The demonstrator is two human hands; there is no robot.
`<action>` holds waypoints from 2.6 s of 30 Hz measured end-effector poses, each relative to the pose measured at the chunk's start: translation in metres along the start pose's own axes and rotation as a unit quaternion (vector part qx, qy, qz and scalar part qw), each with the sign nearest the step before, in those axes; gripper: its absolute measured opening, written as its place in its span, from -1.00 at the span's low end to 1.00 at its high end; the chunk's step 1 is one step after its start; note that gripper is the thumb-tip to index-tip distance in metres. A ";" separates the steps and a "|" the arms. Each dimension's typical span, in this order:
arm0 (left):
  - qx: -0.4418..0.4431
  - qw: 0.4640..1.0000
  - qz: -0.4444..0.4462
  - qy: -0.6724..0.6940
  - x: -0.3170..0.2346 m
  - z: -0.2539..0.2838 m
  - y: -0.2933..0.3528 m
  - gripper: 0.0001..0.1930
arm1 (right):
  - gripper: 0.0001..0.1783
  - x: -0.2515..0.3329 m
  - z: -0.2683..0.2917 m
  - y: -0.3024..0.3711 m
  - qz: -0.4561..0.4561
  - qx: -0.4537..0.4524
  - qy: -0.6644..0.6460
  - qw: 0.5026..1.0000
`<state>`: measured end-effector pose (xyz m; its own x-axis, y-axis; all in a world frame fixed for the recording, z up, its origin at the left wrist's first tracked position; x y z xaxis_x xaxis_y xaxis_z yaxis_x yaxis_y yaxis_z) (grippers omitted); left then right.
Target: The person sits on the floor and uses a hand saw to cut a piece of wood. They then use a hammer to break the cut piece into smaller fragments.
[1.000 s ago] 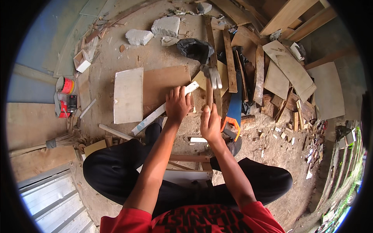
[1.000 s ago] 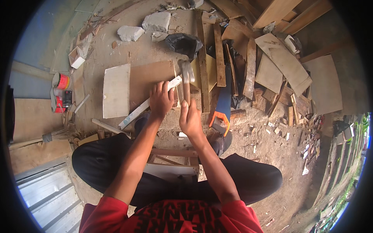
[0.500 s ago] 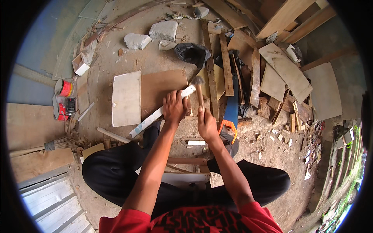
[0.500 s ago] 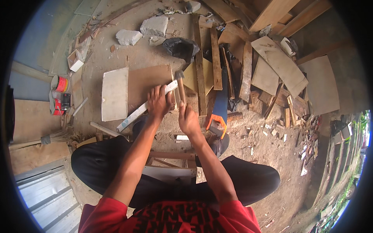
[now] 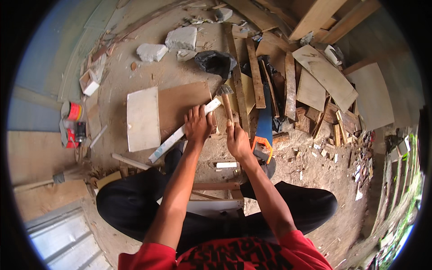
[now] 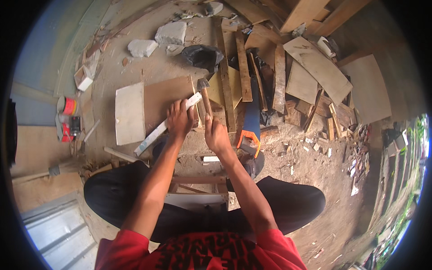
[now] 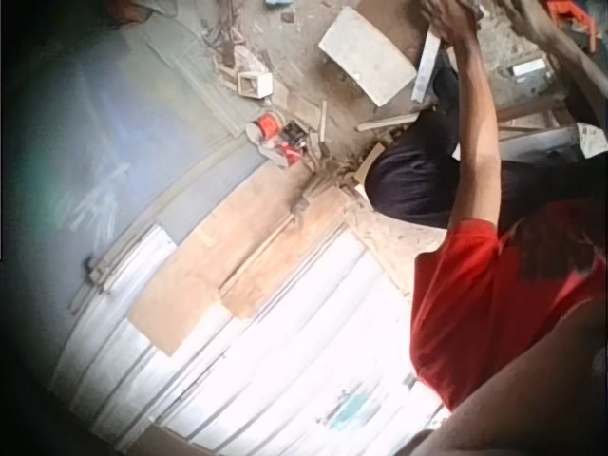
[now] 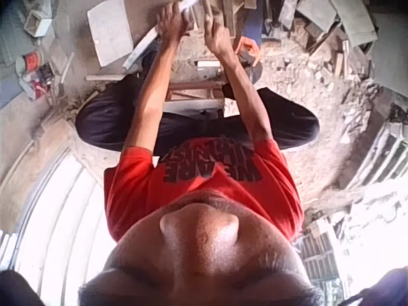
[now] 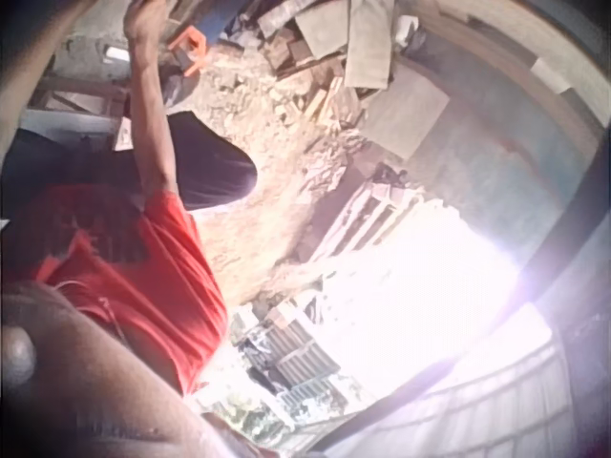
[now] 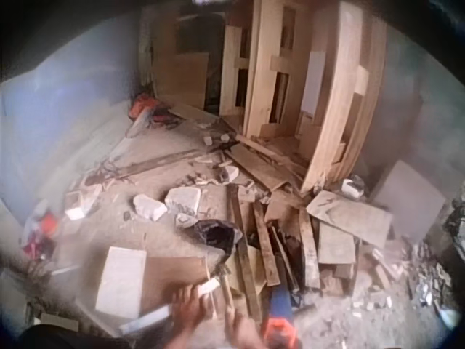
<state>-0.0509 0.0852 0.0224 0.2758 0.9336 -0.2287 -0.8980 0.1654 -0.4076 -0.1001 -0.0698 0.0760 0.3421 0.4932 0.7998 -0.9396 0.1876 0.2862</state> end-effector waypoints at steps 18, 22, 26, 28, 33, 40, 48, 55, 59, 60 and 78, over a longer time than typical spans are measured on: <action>0.211 0.821 0.041 0.530 0.021 0.117 -0.092 -0.52 | -0.51 0.035 0.103 0.058 -0.182 0.346 -0.308 0.868; 0.226 0.832 -0.038 0.505 0.011 0.163 -0.101 -0.53 | -0.50 0.057 0.113 0.083 -0.163 0.414 -0.312 0.839; 0.247 0.853 -0.084 0.453 -0.005 0.194 -0.103 -0.57 | -0.48 0.060 0.127 0.098 -0.139 0.439 -0.288 0.839; 0.247 0.854 -0.107 0.445 -0.009 0.200 -0.105 -0.57 | -0.47 0.059 0.133 0.101 -0.131 0.446 -0.277 0.841; 0.258 0.852 -0.158 0.427 -0.015 0.204 -0.114 -0.57 | -0.44 0.053 0.142 0.104 -0.123 0.451 -0.265 0.843; 0.248 0.868 -0.183 0.389 -0.034 0.206 -0.121 -0.52 | -0.43 0.048 0.148 0.104 -0.120 0.436 -0.281 0.846; 0.221 0.911 -0.173 0.303 0.012 0.193 -0.115 -0.28 | -0.52 0.044 0.156 0.101 -0.080 0.437 -0.363 0.819; 0.138 0.957 -0.198 0.161 0.061 0.197 -0.112 -0.22 | -0.64 0.033 0.170 0.096 -0.092 0.471 -0.444 0.756; 0.153 0.956 -0.218 0.120 0.063 0.202 -0.117 -0.19 | -0.59 0.031 0.175 0.107 -0.151 0.499 -0.437 0.733; 0.159 0.955 -0.215 0.124 0.060 0.202 -0.116 -0.20 | -0.56 0.034 0.177 0.111 -0.131 0.481 -0.392 0.773; 0.149 0.960 -0.189 0.143 0.034 0.185 -0.133 -0.19 | -0.54 0.068 0.178 0.098 -0.139 0.301 -0.341 0.880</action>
<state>0.0147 0.1542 0.2328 0.6452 0.6707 -0.3659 -0.7621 0.5983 -0.2475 -0.1702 -0.1693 0.2525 0.6667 -0.1635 0.7272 -0.7258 -0.3644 0.5835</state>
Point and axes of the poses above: each hand's wrist, its own y-axis away from the middle knuckle, its own z-axis out of the back of the hand, x = y × z, the point moved 1 cm from there along -y, towards the middle knuckle, and after that the axes turned 12 degrees about -z, right-handed, at the moved point
